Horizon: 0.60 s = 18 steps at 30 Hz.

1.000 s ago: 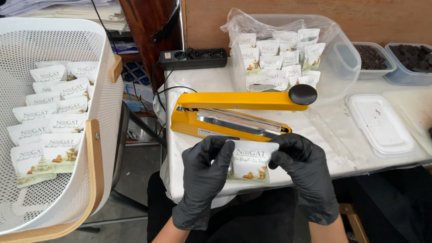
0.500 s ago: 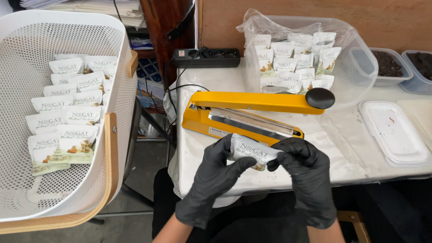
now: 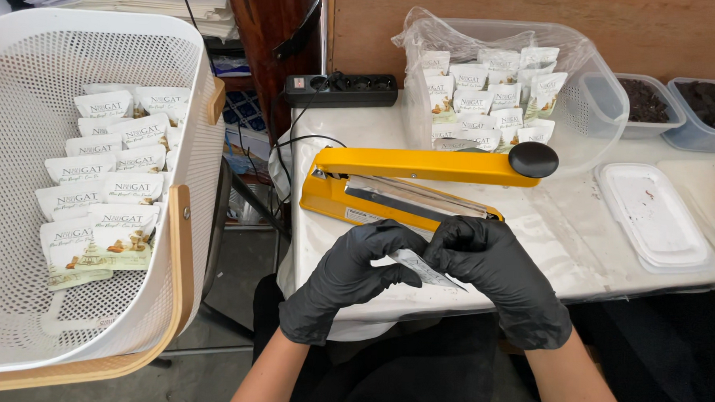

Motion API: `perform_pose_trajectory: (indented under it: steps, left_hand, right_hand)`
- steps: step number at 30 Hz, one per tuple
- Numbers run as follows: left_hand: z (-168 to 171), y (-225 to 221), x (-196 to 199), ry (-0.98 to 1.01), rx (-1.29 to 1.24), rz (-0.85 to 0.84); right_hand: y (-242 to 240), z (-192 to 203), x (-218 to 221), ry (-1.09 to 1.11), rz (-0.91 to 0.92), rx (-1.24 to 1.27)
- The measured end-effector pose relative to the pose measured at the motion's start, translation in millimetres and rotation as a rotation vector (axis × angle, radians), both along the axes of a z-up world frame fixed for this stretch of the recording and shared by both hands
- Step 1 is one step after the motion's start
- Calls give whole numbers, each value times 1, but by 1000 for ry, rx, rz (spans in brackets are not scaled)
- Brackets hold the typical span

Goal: The person seals small food packets using a yellow heat-sealing machine and places the sealed packets into a white basket.

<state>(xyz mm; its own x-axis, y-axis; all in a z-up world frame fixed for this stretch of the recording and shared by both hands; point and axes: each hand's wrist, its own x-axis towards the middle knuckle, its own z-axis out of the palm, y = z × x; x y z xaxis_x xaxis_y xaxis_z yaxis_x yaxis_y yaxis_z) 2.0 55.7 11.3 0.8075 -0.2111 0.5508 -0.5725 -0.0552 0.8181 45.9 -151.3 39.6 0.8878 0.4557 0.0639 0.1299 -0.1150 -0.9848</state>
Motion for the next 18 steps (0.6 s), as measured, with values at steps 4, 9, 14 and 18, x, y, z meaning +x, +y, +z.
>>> perform_pose_trajectory:
  steps: [4,9,14,18]
  left_hand:
    - [0,2,6,-9,-22,-34]
    - [-5,0,10,-37,-53,-77]
    - [-9,-3,14,-74,-71,-79]
    - [-7,-4,17,-152,-67,-63]
  right_hand:
    - [-6,-5,5,12,9,-7]
    - [-5,2,5,-28,48,-32]
    - [-4,8,-4,-103,42,-35]
    - [-1,23,-12,-299,46,-100]
